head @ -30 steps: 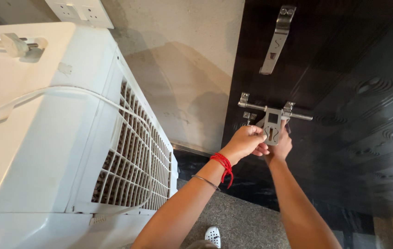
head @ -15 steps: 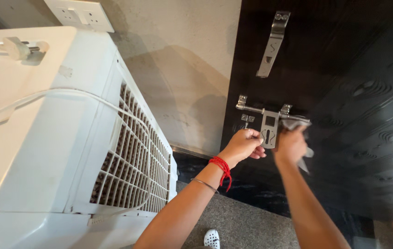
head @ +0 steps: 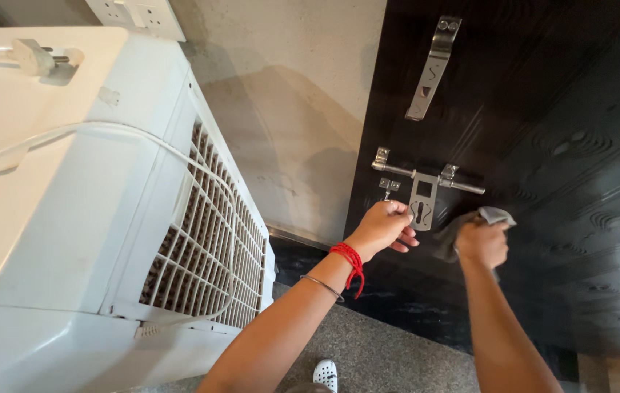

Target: The person wipes a dark metal door with a gray cloth, focusing on the handle, latch, and surrounding surface. They move the cloth in circular and linear motions across the door's textured surface.

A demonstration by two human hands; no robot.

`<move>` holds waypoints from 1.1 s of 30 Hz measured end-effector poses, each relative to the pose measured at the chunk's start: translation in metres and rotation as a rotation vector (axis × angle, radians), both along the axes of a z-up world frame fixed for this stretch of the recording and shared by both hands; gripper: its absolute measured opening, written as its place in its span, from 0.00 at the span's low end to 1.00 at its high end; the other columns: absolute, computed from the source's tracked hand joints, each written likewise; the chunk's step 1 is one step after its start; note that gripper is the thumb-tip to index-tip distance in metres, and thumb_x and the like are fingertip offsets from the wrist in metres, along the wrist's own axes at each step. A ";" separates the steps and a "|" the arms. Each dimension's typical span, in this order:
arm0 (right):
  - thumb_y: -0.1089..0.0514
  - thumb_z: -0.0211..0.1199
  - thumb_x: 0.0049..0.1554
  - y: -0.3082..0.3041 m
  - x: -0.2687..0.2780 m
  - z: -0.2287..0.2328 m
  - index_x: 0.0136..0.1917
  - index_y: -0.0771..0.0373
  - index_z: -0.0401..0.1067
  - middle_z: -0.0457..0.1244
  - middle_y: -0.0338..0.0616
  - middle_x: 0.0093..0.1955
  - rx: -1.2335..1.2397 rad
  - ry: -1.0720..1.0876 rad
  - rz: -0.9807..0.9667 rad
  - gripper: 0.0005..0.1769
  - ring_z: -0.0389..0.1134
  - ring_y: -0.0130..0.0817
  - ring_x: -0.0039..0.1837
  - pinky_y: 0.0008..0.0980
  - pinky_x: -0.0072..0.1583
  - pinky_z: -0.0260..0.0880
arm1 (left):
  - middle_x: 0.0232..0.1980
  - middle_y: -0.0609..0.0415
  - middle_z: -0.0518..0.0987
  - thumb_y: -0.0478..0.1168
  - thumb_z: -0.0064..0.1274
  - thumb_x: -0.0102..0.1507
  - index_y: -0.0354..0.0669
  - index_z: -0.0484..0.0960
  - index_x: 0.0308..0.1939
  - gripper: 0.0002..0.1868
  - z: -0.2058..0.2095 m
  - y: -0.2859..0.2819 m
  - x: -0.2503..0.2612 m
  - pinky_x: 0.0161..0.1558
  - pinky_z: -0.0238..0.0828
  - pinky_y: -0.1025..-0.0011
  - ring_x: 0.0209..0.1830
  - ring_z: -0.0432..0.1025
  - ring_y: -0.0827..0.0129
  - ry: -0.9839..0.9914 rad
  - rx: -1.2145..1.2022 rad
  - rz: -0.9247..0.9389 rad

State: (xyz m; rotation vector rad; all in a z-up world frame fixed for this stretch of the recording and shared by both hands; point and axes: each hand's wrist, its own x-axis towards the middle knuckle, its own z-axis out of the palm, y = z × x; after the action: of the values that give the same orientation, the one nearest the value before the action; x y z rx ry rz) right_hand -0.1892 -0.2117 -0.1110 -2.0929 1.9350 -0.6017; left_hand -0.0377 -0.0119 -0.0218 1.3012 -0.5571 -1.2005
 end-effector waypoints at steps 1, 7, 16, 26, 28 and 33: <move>0.41 0.58 0.66 0.004 0.006 0.000 0.63 0.76 0.60 0.69 0.66 0.50 0.034 0.005 0.025 0.33 0.73 0.62 0.51 0.54 0.53 0.73 | 0.35 0.51 0.79 0.39 0.45 0.69 0.35 0.76 0.48 0.11 0.000 0.001 -0.001 0.30 0.79 0.69 0.32 0.81 0.64 -0.004 0.011 0.011; 0.40 0.62 0.53 0.061 0.082 0.005 0.57 0.73 0.64 0.70 0.57 0.47 -0.127 0.203 0.470 0.34 0.74 0.51 0.48 0.44 0.49 0.76 | 0.37 0.50 0.80 0.41 0.47 0.69 0.37 0.76 0.48 0.10 -0.003 0.000 0.002 0.31 0.79 0.70 0.33 0.81 0.66 0.043 -0.013 0.013; 0.45 0.63 0.46 0.057 0.078 0.007 0.50 0.63 0.69 0.70 0.46 0.39 -0.179 0.197 0.579 0.24 0.74 0.45 0.44 0.44 0.49 0.74 | 0.34 0.51 0.80 0.43 0.49 0.69 0.35 0.76 0.46 0.12 -0.018 0.006 0.011 0.33 0.80 0.69 0.33 0.81 0.66 0.019 0.011 0.033; 0.40 0.53 0.65 0.014 0.006 0.019 0.57 0.75 0.70 0.71 0.63 0.49 0.045 -0.005 0.071 0.32 0.73 0.61 0.52 0.54 0.55 0.72 | 0.35 0.51 0.81 0.42 0.51 0.68 0.34 0.78 0.48 0.12 -0.022 0.012 0.010 0.34 0.79 0.70 0.33 0.80 0.67 -0.087 0.032 0.066; 0.41 0.54 0.65 0.014 0.002 0.030 0.66 0.82 0.63 0.70 0.65 0.48 -0.067 -0.029 0.071 0.37 0.72 0.64 0.49 0.57 0.51 0.71 | 0.35 0.50 0.82 0.41 0.52 0.68 0.32 0.78 0.47 0.13 -0.030 0.008 0.009 0.34 0.79 0.70 0.33 0.81 0.66 -0.154 0.026 0.099; 0.40 0.51 0.66 0.036 0.036 0.055 0.63 0.78 0.64 0.70 0.66 0.49 -0.032 -0.131 0.105 0.34 0.72 0.65 0.52 0.56 0.56 0.71 | 0.35 0.52 0.82 0.41 0.51 0.68 0.34 0.80 0.50 0.13 -0.067 -0.011 0.020 0.33 0.78 0.72 0.32 0.80 0.70 -0.224 0.068 0.093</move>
State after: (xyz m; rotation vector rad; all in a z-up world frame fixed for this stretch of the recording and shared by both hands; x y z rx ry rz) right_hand -0.1529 -0.1758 -0.0558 -2.1026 1.7444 -0.7323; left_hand -0.0173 -0.0228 -0.0885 1.5145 -0.6143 -1.0107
